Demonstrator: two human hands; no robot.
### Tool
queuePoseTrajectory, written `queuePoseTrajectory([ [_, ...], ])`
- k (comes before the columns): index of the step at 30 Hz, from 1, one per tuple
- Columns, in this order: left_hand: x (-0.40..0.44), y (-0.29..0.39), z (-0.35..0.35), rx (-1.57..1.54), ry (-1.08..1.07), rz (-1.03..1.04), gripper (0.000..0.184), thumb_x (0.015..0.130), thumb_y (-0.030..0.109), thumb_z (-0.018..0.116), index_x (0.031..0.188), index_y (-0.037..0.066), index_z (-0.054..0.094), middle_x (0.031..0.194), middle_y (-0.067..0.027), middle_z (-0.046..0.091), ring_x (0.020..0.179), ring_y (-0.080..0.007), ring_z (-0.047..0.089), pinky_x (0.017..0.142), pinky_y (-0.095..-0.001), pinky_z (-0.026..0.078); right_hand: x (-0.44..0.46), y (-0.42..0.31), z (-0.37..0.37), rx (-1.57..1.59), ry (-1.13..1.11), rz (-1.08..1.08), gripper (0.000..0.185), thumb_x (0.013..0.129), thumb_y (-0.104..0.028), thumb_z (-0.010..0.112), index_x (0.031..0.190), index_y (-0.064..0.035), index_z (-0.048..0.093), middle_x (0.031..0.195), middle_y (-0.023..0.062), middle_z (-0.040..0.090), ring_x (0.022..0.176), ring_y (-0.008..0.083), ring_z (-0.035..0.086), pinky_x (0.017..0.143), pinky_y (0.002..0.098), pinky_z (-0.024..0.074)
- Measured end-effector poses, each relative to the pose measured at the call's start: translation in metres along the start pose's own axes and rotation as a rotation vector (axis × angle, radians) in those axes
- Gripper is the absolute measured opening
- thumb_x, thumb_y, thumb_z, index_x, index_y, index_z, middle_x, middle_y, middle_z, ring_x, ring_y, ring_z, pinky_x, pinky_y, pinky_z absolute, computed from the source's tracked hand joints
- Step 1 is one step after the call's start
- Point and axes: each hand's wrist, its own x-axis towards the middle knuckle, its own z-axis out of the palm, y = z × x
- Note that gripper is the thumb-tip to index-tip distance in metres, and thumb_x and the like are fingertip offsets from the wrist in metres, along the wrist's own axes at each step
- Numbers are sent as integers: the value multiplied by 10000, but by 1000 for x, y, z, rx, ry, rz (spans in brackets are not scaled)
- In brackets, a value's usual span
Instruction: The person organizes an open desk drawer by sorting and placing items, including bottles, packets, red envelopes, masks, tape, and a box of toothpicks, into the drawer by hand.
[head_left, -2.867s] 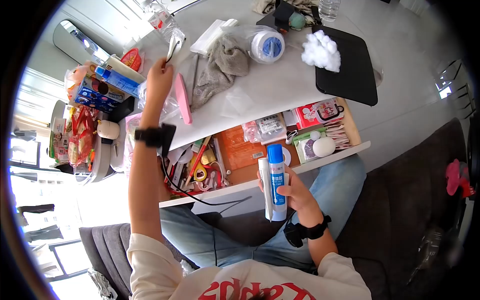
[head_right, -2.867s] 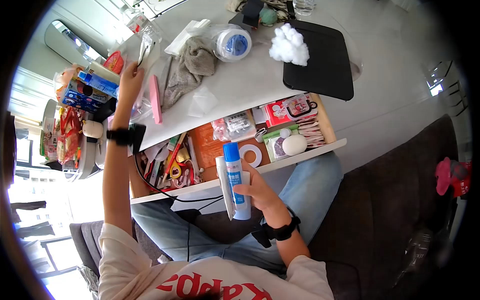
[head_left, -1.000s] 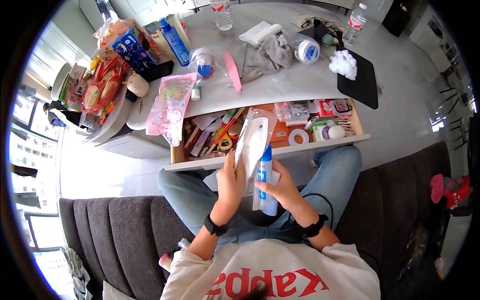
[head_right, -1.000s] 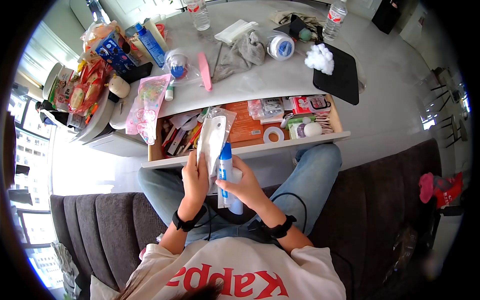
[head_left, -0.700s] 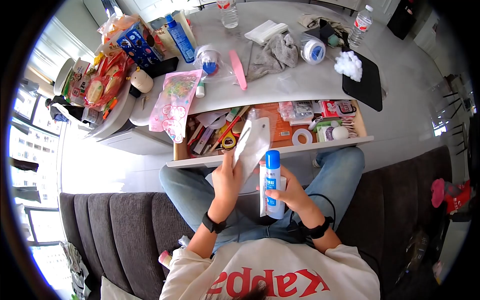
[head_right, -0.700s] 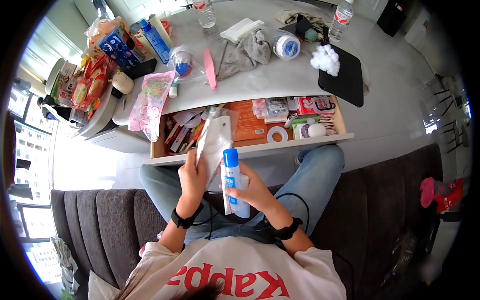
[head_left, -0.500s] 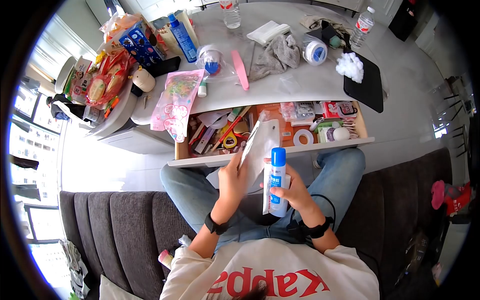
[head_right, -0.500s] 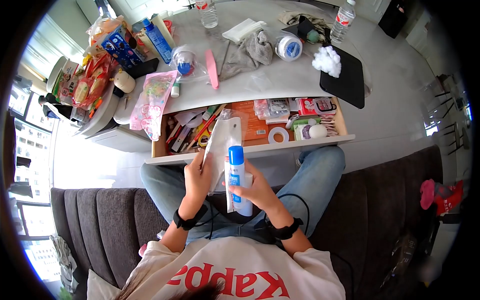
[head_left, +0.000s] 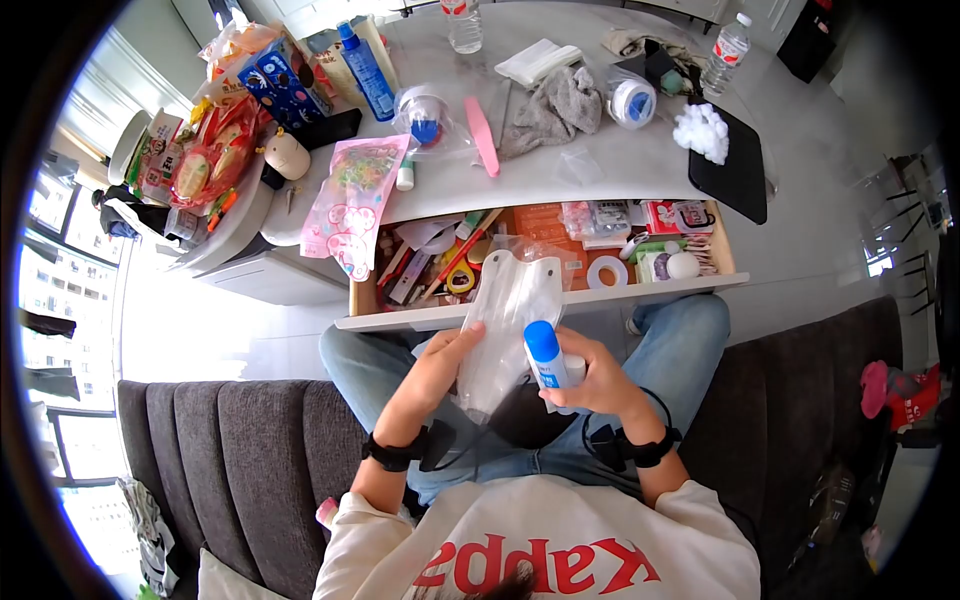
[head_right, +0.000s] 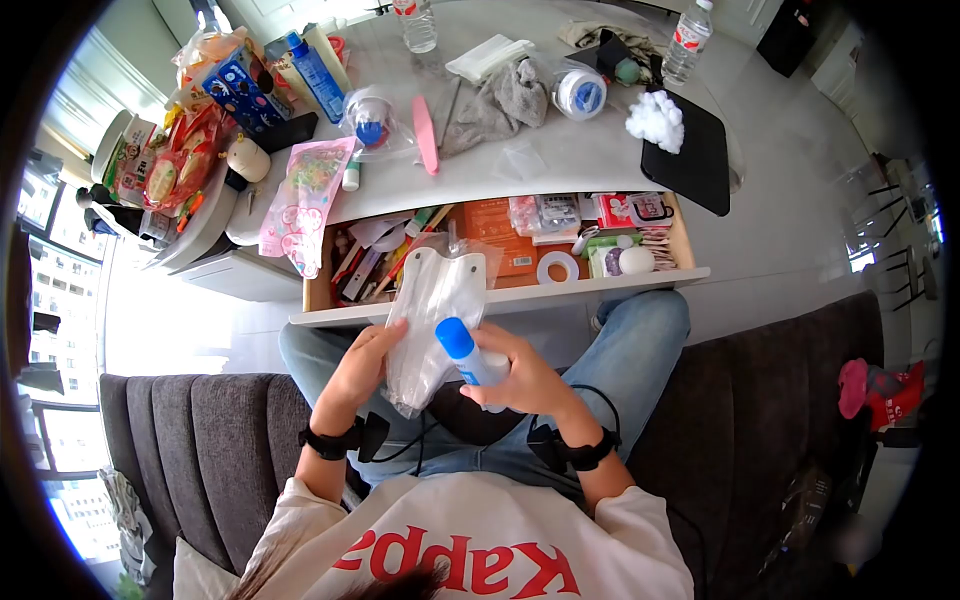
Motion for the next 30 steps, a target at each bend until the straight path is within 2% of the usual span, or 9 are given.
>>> queuePoseTrajectory([
  [4, -7, -2, -11, -250, -162, -41, 402, 959, 244, 402, 1168, -90, 480, 1114, -140, 579, 983, -187, 586, 867, -318, 458, 6, -11, 2, -196, -27, -120, 517, 696, -118, 696, 1178, -40, 527, 1041, 90, 542, 949, 213, 533, 843, 303, 409],
  [8, -11, -5, -13, -322, -169, 4, 398, 959, 229, 401, 1198, -86, 450, 1123, -137, 573, 991, -186, 585, 877, -317, 460, 9, -12, 8, -345, 7, -127, 562, 670, -76, 691, 1198, -35, 503, 1047, 121, 540, 945, 263, 543, 841, 304, 419],
  [11, -10, -17, -15, -185, -32, 43, 363, 958, 235, 411, 1151, -61, 495, 1018, -91, 607, 873, -136, 599, 769, -261, 477, 7, 2, 12, -344, 15, -157, 560, 670, -80, 696, 1194, -35, 504, 1043, 123, 545, 941, 266, 547, 839, 309, 421],
  [12, -8, -26, -19, -63, 87, 75, 306, 957, 226, 423, 1066, -35, 542, 863, -20, 604, 721, -58, 544, 632, -195, 433, 7, 3, 13, -330, -2, -131, 551, 669, -76, 703, 1184, -37, 512, 1048, 116, 548, 942, 255, 546, 838, 308, 423],
  [17, -10, -19, -23, 356, 454, 489, 255, 963, 172, 398, 988, -32, 549, 687, 49, 500, 592, -6, 398, 514, -174, 334, 2, 18, 5, -229, -102, -39, 544, 675, -116, 719, 1177, -31, 526, 1111, 95, 559, 961, 201, 544, 833, 305, 431],
  [20, -9, -23, -29, 358, 508, 527, 250, 963, 162, 394, 1002, -32, 546, 670, 44, 484, 577, -7, 376, 495, -180, 312, 0, 11, 5, 11, -71, 66, 572, 677, -169, 721, 1195, -28, 523, 1169, 82, 550, 946, 161, 555, 820, 294, 441],
  [25, -4, -36, -6, 441, 634, 606, 202, 939, 128, 429, 995, -15, 560, 609, -16, 488, 559, -49, 400, 488, -221, 343, 11, 11, 19, 164, -140, 108, 591, 681, -202, 724, 1213, -40, 523, 1031, 68, 620, 879, 132, 593, 806, 276, 454],
  [27, -8, -30, 7, 634, 706, 674, 155, 910, 108, 472, 954, -8, 564, 517, -72, 406, 494, -73, 368, 451, -255, 343, 15, 5, 26, 209, -190, 181, 584, 686, -206, 726, 1210, -44, 527, 963, 63, 641, 864, 128, 600, 803, 271, 455],
  [30, -4, -31, 5, 584, 699, 713, 150, 911, 114, 477, 925, -4, 569, 518, -60, 406, 493, -64, 339, 448, -239, 319, 17, 5, 29, 200, -220, 200, 559, 701, -207, 723, 1203, -50, 532, 923, 51, 644, 839, 116, 592, 787, 263, 453],
])
